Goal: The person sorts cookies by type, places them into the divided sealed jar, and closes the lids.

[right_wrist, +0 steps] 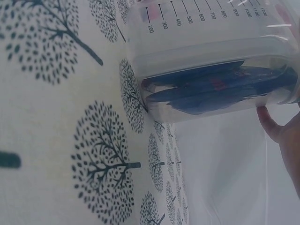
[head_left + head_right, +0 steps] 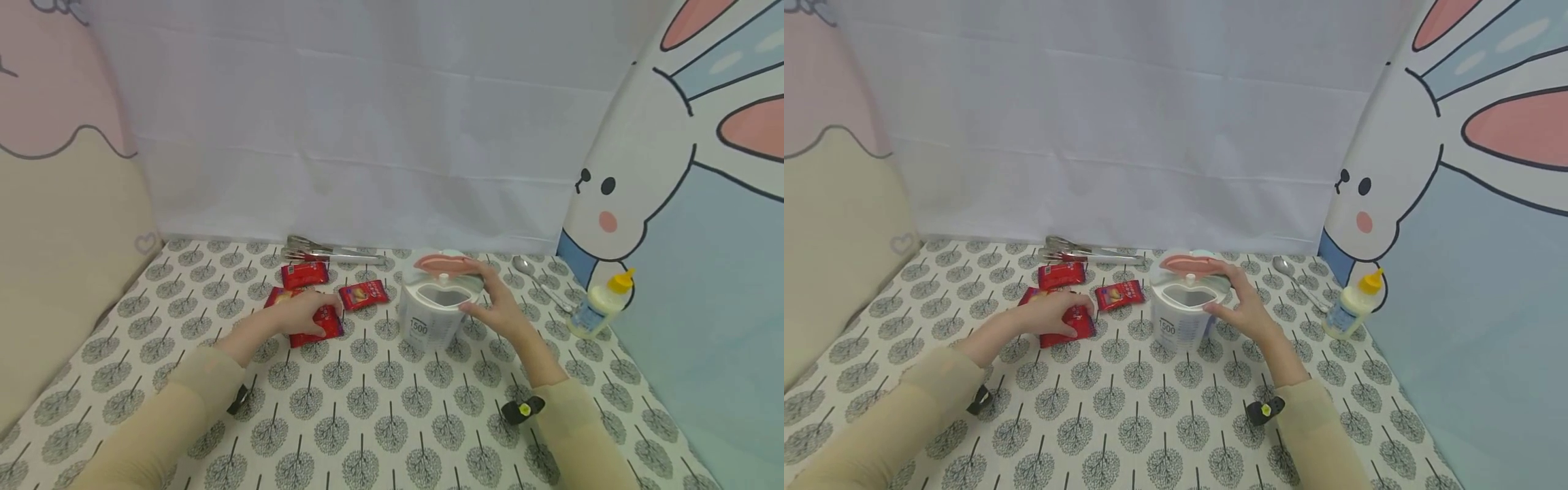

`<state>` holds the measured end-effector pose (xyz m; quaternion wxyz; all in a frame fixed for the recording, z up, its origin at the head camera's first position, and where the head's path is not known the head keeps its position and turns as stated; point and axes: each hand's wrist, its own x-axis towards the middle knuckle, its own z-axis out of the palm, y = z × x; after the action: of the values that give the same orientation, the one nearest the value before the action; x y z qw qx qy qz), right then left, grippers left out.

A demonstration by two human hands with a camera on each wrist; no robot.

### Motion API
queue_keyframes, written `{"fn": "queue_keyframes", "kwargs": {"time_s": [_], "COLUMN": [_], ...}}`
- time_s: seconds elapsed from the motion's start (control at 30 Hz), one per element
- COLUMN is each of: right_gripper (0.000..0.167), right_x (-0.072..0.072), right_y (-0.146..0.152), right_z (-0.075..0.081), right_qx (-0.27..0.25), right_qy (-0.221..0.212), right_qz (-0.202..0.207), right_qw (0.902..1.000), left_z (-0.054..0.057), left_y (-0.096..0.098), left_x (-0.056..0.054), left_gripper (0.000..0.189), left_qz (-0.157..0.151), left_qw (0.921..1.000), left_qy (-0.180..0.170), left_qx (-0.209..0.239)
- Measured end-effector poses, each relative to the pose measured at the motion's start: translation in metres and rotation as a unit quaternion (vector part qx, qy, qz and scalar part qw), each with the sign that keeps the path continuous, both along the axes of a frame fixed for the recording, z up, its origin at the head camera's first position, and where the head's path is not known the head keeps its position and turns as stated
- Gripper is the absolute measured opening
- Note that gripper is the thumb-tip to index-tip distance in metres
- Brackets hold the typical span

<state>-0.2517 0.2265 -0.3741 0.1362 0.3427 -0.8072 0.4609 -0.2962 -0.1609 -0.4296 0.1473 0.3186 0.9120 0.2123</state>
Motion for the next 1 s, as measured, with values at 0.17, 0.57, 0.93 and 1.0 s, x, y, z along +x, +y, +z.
{"fn": "queue_keyframes", "kwargs": {"time_s": [0.17,0.57,0.93,1.0], "right_gripper": [0.075,0.077,0.077,0.079], "right_x": [0.002,0.002,0.002,0.001], "right_y": [-0.002,-0.003,-0.002,-0.002], "right_z": [0.001,0.002,0.001,0.001], "right_qx": [0.006,0.011,0.009,0.006], "right_qy": [-0.004,-0.006,-0.002,0.0], "right_qz": [-0.011,-0.024,-0.02,-0.018], "right_qw": [0.9999,0.9996,0.9997,0.9998], "left_z": [0.004,0.056,0.117,0.126], "left_y": [0.005,0.019,0.048,0.055], "left_x": [0.005,0.009,0.014,0.015], "left_gripper": [0.032,0.014,0.026,0.029], "left_qz": [0.016,0.0,0.016,0.01], "left_qw": [0.9998,0.99,0.9708,0.9677], "left_qy": [0.004,0.071,0.07,0.066], "left_qx": [0.01,0.122,0.229,0.243]}}
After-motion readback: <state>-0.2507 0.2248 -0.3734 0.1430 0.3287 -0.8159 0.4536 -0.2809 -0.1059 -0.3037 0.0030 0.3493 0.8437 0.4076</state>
